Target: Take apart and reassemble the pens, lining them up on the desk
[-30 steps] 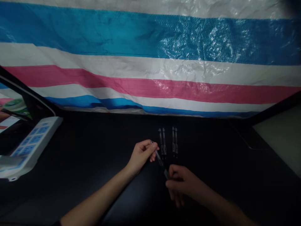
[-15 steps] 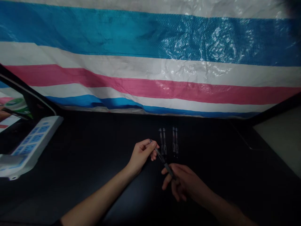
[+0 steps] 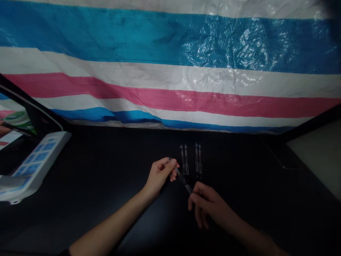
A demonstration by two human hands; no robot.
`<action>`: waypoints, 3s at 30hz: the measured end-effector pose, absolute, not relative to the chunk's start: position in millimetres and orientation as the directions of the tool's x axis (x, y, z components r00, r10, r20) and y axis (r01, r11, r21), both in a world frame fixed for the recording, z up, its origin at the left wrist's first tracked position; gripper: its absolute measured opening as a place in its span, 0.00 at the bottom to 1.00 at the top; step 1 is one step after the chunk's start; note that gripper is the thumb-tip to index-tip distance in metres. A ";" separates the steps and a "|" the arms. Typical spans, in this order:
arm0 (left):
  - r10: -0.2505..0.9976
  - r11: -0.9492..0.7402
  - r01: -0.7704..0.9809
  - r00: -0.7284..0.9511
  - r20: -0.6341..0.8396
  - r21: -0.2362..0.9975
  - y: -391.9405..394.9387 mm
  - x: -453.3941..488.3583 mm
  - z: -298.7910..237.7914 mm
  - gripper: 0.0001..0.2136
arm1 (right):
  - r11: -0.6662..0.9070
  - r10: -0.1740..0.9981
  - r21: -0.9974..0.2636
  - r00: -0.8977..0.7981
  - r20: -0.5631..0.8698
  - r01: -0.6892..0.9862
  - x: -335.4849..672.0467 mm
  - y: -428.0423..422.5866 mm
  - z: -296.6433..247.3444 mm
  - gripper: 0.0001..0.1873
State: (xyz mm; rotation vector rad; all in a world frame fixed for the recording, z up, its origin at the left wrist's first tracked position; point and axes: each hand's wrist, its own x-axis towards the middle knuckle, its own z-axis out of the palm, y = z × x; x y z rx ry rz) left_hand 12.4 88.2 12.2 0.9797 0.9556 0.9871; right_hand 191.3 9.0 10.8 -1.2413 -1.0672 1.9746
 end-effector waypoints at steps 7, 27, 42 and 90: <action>0.953 0.238 -0.210 0.240 -0.186 0.948 88.3 12.1 14.2 0.19 | -0.523 0.789 -0.853 -0.374 -0.487 0.008 190.8 8.9 13.1 0.23; 0.961 0.226 -0.209 0.207 -0.183 0.951 85.9 10.6 9.7 0.18 | -0.259 0.909 -0.921 -0.249 -0.334 0.290 191.4 3.7 19.2 0.16; 0.965 0.155 -0.234 0.244 -0.096 0.960 85.6 12.2 16.8 0.19 | -0.649 0.635 -0.759 -0.510 -0.580 0.054 197.3 13.4 16.8 0.24; 0.962 0.169 -0.256 0.254 -0.102 0.952 86.9 14.0 17.4 0.25 | -0.365 0.853 -0.928 -0.370 -0.367 0.078 199.4 23.5 15.4 0.18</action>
